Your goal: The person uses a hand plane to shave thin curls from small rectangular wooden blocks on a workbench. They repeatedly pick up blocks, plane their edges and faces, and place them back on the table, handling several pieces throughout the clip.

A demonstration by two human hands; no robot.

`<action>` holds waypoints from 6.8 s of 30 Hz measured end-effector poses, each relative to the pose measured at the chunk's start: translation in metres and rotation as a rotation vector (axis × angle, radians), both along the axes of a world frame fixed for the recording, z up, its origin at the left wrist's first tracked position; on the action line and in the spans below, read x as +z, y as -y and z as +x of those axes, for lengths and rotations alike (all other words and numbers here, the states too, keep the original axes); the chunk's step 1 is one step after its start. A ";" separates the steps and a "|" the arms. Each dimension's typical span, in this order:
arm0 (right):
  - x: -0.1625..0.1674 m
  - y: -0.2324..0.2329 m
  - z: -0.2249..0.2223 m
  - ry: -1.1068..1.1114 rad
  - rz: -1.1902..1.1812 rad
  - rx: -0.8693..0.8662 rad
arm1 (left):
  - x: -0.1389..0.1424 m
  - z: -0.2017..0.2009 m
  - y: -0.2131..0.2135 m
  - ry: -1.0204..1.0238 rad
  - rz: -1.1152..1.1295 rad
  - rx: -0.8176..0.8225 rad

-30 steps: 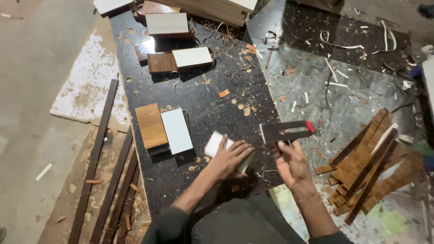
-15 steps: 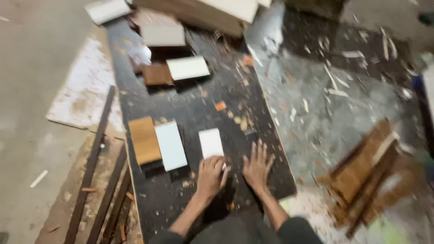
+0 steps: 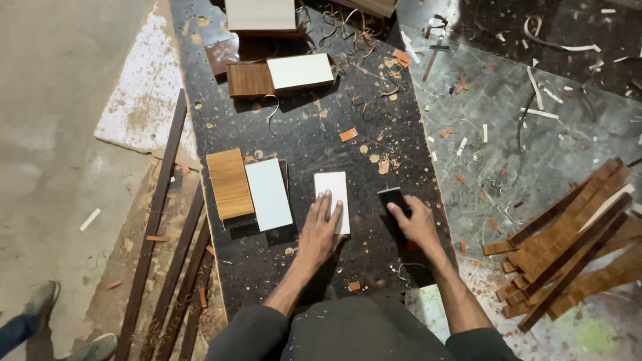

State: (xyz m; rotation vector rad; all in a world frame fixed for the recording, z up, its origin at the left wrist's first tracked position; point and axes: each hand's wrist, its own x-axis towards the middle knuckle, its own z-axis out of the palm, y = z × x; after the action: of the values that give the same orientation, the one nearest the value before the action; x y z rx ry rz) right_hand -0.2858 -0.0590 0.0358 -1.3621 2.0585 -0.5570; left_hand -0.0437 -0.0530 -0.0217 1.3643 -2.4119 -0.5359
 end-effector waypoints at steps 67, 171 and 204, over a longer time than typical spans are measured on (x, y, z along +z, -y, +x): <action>-0.012 -0.049 0.075 -0.488 -0.068 0.341 | 0.013 -0.027 0.040 -0.523 0.058 0.318; -0.020 0.072 0.074 -0.457 -0.343 0.796 | -0.019 -0.020 0.048 -0.286 0.268 0.283; 0.008 -0.085 -0.079 0.459 0.166 -0.111 | -0.032 -0.014 -0.063 -0.409 0.941 -0.252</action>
State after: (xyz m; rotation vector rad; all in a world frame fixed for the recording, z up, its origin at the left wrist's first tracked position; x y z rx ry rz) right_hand -0.3652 0.0264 0.0436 -0.9255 1.7635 -0.6596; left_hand -0.0576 0.0104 -0.0535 1.0424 -2.0243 -1.9708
